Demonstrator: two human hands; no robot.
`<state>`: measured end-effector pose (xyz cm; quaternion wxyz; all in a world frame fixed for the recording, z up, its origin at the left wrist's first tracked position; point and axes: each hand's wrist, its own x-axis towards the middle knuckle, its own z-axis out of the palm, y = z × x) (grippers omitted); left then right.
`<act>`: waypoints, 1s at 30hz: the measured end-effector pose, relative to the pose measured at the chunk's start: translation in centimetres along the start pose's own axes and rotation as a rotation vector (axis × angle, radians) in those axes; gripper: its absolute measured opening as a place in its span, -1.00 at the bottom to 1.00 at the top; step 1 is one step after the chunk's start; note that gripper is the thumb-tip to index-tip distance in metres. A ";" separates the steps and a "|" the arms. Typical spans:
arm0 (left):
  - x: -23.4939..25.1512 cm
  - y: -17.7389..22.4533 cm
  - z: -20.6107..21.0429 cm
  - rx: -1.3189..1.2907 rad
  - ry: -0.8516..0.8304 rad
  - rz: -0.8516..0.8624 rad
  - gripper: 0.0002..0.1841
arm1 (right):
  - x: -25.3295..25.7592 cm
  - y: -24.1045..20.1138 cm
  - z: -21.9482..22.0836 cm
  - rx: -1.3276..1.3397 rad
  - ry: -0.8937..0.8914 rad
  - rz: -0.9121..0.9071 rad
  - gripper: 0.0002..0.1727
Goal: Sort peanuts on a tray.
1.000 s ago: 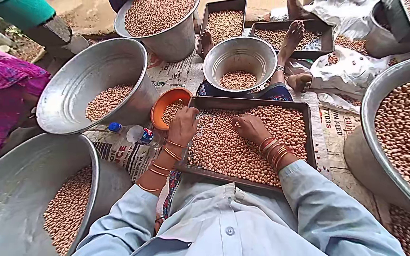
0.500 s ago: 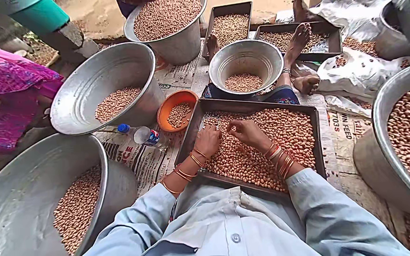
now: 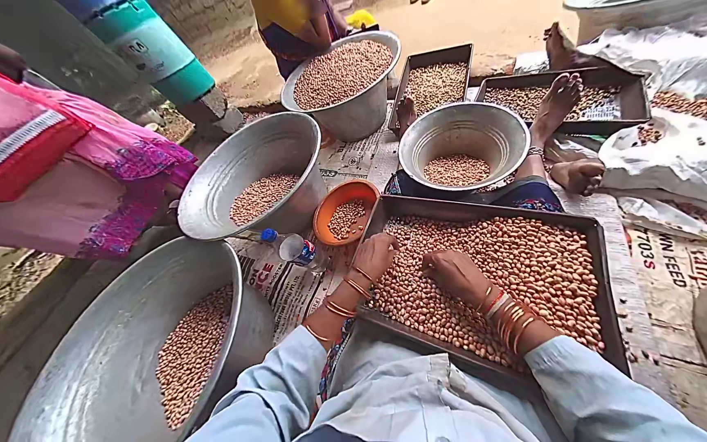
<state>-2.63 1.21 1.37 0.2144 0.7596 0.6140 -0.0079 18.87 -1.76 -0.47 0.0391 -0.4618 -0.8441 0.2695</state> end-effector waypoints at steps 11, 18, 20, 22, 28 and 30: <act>-0.3 -0.3 0.9 -0.037 -0.043 -0.001 -0.71 | -0.7 0.0 -1.5 -0.032 0.007 0.093 -0.70; -3.4 1.2 1.2 -0.822 -0.458 0.127 -0.60 | -1.4 -3.9 -1.9 0.039 0.227 -0.288 -0.82; -4.1 2.1 1.1 -0.848 -0.506 0.113 -0.54 | -1.2 -3.9 -1.4 0.021 0.303 -0.375 -0.89; -3.4 1.7 0.9 -0.840 -0.523 0.114 -0.74 | -1.3 -3.0 -1.4 0.016 0.383 -0.387 -0.87; -0.3 -1.9 -6.2 -0.001 0.054 -0.059 -0.77 | -1.9 1.2 -3.9 -0.008 0.344 -0.122 -0.77; 0.0 -2.7 -7.6 0.140 0.290 -0.136 -0.71 | -2.0 2.2 -4.6 -0.020 0.339 -0.058 -0.75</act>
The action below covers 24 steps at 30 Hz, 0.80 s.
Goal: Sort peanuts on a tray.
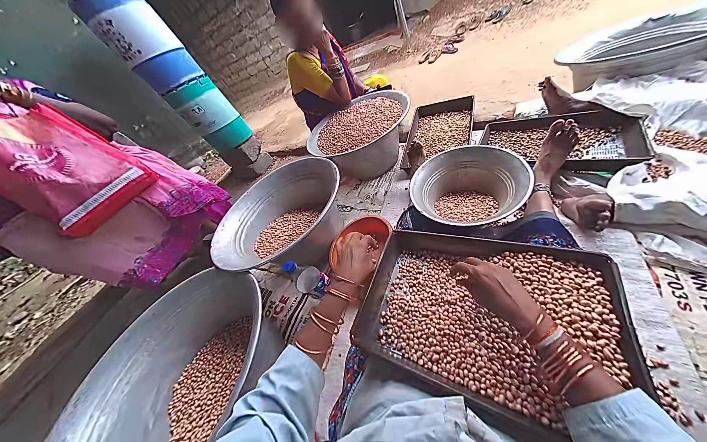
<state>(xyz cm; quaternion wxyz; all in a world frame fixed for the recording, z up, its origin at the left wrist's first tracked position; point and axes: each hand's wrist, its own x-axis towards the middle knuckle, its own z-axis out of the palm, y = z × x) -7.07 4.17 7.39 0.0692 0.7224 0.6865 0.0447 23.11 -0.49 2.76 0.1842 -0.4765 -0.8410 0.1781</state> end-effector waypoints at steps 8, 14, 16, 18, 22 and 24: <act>-1.5 1.8 3.9 -0.204 -0.074 0.310 -0.85 | -0.4 3.2 -0.4 -0.064 0.173 0.087 -0.84; -2.0 3.7 7.3 -0.081 -0.190 0.367 -0.88 | 0.0 4.1 -0.5 -0.230 0.087 0.246 -0.82; -1.8 3.8 8.3 -0.030 -0.228 0.343 -0.86 | 0.2 3.4 0.7 -0.301 0.015 0.247 -0.80; -1.9 4.0 8.5 -0.004 -0.226 0.325 -0.85 | 0.1 1.3 2.0 -0.297 -0.095 0.216 -0.77; -2.3 4.2 8.5 0.009 -0.231 0.289 -0.82 | -0.9 -4.1 5.5 -0.169 -0.353 0.053 -0.55; -2.3 4.2 8.5 0.009 -0.262 0.257 -0.79 | -1.2 -6.2 5.9 -0.076 -0.428 -0.104 -0.51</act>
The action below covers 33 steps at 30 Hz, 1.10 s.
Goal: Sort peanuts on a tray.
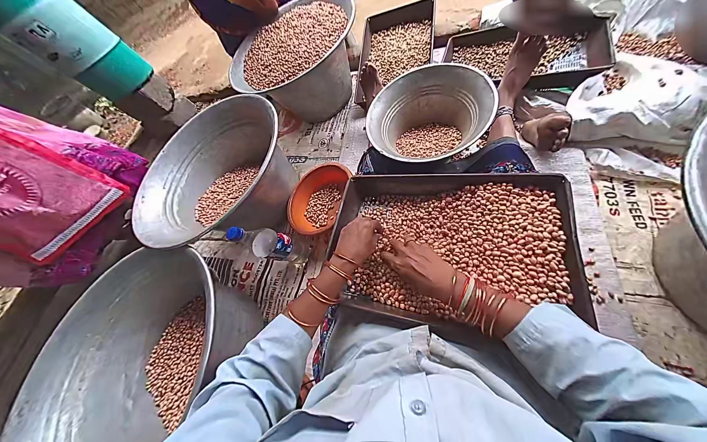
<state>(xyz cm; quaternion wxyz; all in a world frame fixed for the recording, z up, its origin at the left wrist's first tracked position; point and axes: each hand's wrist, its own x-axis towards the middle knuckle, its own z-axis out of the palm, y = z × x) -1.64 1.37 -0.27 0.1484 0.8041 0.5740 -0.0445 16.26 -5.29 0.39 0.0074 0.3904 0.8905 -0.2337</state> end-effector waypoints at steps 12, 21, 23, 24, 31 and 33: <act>-0.9 -0.8 -3.8 -0.595 0.089 -0.087 -0.84 | -2.6 9.4 -4.4 0.051 0.495 0.243 -0.89; 0.8 4.5 -3.0 -0.299 0.160 0.064 -0.88 | -0.7 7.0 -2.4 -0.044 0.182 0.307 -0.84; 1.6 4.7 -2.3 -0.283 0.150 0.070 -0.88 | -0.9 7.2 -2.4 -0.027 0.198 0.300 -0.86; 2.0 4.6 -1.8 -0.280 0.154 0.067 -0.88 | -1.0 7.4 -2.4 -0.009 0.211 0.295 -0.87; 3.1 6.6 -4.5 -0.196 0.212 0.114 -0.79 | -1.0 8.2 -3.2 0.063 0.168 0.290 -0.87; 3.8 7.1 -4.6 -0.157 0.227 0.151 -0.78 | -0.9 7.8 -3.3 0.072 0.160 0.305 -0.87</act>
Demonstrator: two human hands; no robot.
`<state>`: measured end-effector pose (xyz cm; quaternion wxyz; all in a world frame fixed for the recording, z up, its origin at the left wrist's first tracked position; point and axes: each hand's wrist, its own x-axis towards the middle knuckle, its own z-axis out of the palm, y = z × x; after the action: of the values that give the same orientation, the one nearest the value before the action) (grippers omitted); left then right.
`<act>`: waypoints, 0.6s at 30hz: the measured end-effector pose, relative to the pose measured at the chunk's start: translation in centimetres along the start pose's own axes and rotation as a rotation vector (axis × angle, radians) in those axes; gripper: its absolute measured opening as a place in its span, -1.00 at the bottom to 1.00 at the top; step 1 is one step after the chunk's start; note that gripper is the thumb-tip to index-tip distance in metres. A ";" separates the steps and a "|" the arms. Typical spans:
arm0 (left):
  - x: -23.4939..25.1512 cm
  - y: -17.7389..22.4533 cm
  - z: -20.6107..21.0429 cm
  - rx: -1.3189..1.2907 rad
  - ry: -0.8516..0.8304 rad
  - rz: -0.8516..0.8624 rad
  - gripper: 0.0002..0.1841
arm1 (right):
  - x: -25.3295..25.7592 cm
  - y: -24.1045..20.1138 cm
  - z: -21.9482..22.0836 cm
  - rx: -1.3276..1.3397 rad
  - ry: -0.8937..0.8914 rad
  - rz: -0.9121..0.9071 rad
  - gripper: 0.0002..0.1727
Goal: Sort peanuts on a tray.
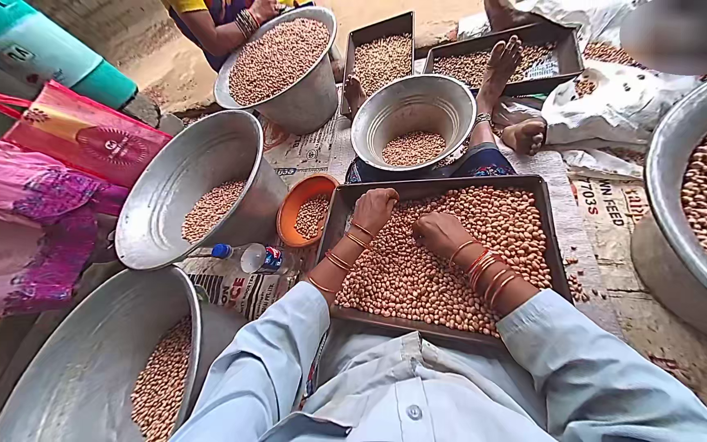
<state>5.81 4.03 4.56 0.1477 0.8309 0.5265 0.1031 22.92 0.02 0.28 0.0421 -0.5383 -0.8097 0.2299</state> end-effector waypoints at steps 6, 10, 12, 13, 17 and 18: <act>1.6 -0.9 2.9 0.074 -0.023 0.020 -0.79 | -0.2 -0.6 0.0 0.005 -0.052 0.021 -0.86; 2.0 -2.4 3.8 0.099 -0.044 0.008 -0.81 | 0.0 1.3 -0.3 0.288 0.236 0.003 -0.88; 3.2 -3.7 4.2 0.056 -0.055 -0.040 -0.76 | -0.5 1.2 -1.7 0.455 0.439 0.086 -0.88; 3.4 -4.2 4.0 -0.044 -0.038 -0.075 -0.75 | -0.8 1.1 -2.4 0.496 0.481 0.130 -0.89; -0.2 -1.9 0.2 -0.866 -0.085 -0.240 -0.73 | 0.6 2.4 -1.6 0.290 0.429 0.119 -0.83; -0.6 -2.0 0.2 -1.051 -0.136 -0.236 -0.63 | 1.0 2.5 -1.1 0.206 0.376 0.115 -0.81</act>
<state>3.92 4.33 3.64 0.5874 0.5850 0.4833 0.2813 25.00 2.07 0.04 0.2338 -0.6099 -0.7278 0.2091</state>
